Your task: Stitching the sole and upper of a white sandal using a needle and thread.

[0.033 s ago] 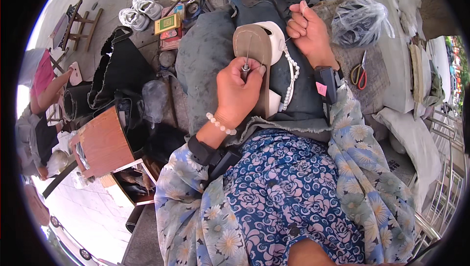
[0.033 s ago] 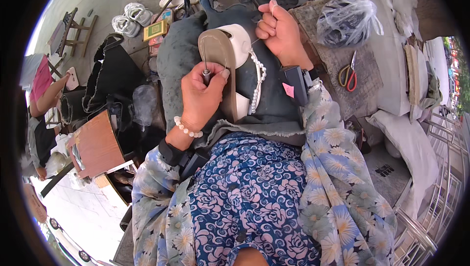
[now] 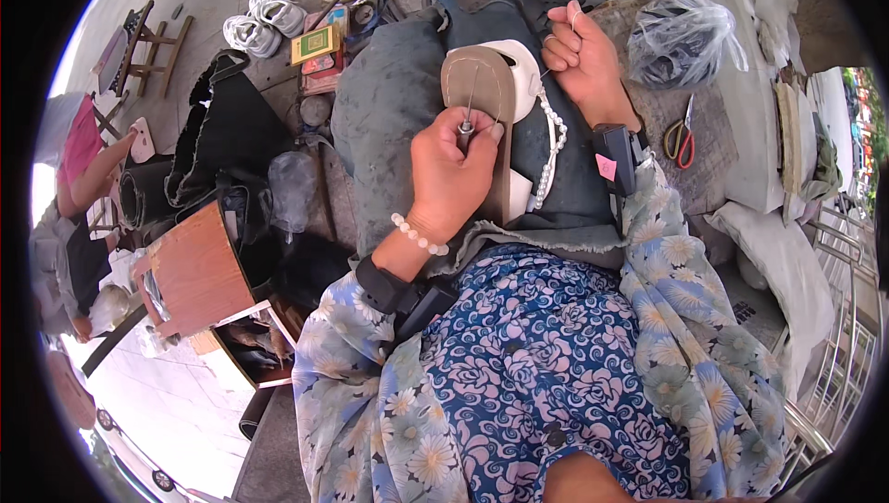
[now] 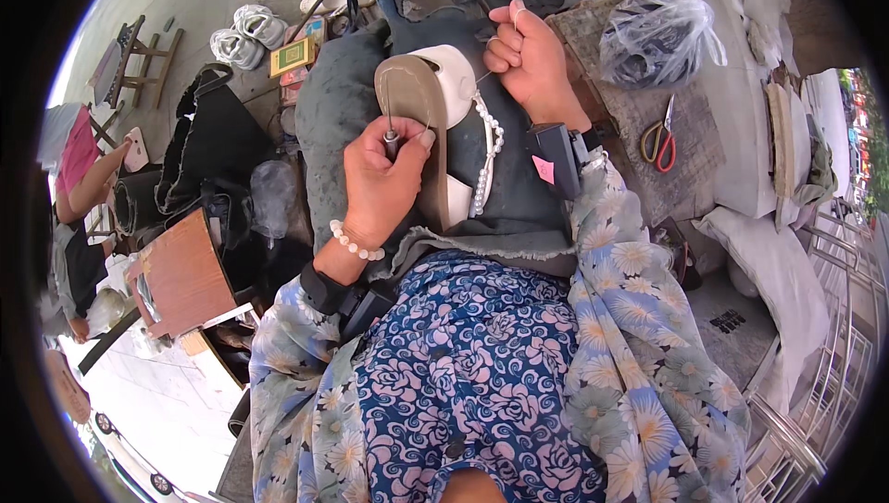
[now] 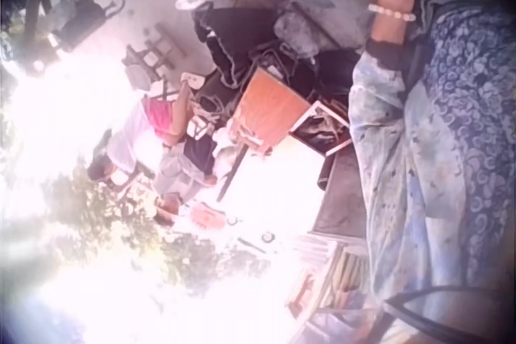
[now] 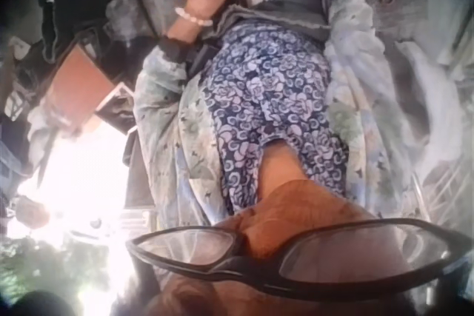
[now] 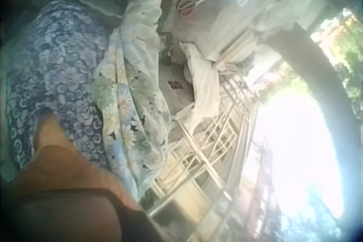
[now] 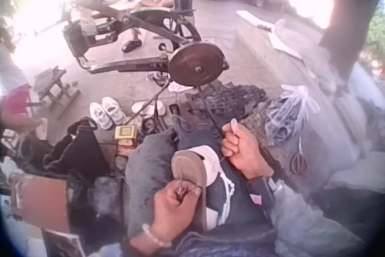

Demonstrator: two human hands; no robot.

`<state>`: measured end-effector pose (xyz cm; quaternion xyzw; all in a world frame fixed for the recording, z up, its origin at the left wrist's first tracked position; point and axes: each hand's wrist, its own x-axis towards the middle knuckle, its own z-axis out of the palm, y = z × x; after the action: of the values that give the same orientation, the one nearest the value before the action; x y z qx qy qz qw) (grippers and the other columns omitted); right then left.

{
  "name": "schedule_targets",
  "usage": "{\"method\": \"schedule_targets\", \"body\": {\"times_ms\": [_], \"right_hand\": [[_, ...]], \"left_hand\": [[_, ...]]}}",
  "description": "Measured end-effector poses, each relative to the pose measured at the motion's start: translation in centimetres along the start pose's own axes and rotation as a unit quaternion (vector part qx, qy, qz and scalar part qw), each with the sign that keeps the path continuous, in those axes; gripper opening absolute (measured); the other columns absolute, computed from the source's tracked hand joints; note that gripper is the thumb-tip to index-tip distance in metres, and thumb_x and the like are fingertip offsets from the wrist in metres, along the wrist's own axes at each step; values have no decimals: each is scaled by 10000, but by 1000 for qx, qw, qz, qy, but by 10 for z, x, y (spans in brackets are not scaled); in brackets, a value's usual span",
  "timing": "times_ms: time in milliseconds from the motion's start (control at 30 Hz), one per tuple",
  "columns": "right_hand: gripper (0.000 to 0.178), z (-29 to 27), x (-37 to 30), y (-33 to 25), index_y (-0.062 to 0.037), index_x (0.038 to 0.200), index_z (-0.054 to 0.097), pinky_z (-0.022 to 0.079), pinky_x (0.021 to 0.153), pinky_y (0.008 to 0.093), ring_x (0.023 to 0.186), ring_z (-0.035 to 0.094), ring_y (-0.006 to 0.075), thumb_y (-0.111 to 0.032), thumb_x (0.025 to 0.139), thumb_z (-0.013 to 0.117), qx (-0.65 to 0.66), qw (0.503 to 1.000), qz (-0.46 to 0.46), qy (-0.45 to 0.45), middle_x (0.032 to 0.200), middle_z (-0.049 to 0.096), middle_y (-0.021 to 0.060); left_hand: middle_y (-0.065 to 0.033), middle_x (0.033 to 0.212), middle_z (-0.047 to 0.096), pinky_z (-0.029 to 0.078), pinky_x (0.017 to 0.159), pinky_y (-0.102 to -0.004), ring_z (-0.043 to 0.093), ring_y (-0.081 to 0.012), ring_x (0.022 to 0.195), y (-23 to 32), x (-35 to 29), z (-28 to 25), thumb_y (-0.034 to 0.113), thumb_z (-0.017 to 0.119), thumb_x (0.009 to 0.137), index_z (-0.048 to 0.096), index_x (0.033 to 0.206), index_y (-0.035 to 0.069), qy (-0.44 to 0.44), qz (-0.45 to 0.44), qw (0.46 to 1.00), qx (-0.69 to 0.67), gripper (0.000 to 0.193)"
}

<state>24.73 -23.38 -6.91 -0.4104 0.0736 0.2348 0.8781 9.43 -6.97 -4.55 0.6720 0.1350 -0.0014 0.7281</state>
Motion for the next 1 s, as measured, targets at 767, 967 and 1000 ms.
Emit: {"method": "schedule_targets", "body": {"times_ms": [767, 967, 1000], "right_hand": [[512, 8, -53, -45, -7, 1276, 436, 547, 617, 298, 884, 609, 197, -10, 778, 555, -513, 855, -36, 73, 1258, 469, 185], [550, 54, -109, -19, 9, 1258, 416, 520, 785, 329, 935, 584, 202, -69, 778, 671, -289, 955, 57, -25, 1158, 506, 147], [562, 60, -113, -10, 17, 1249, 418, 500, 834, 337, 961, 572, 202, -84, 771, 696, -186, 971, 138, -50, 1130, 517, 140]], "left_hand": [[-69, 747, 557, 432, 565, -272, 549, -142, 638, 40, -56, -77, 53, 565, 833, 519, 1055, -31, -46, 64, 965, 250, 242], [-196, 892, 586, 445, 765, -373, 562, -344, 794, 33, -70, -90, -11, 526, 825, 475, 1207, -18, -32, 160, 909, 383, 385], [-183, 884, 598, 443, 763, -381, 564, -348, 796, 31, -71, -91, -10, 541, 819, 481, 1209, -9, -58, 178, 910, 369, 395]]}}
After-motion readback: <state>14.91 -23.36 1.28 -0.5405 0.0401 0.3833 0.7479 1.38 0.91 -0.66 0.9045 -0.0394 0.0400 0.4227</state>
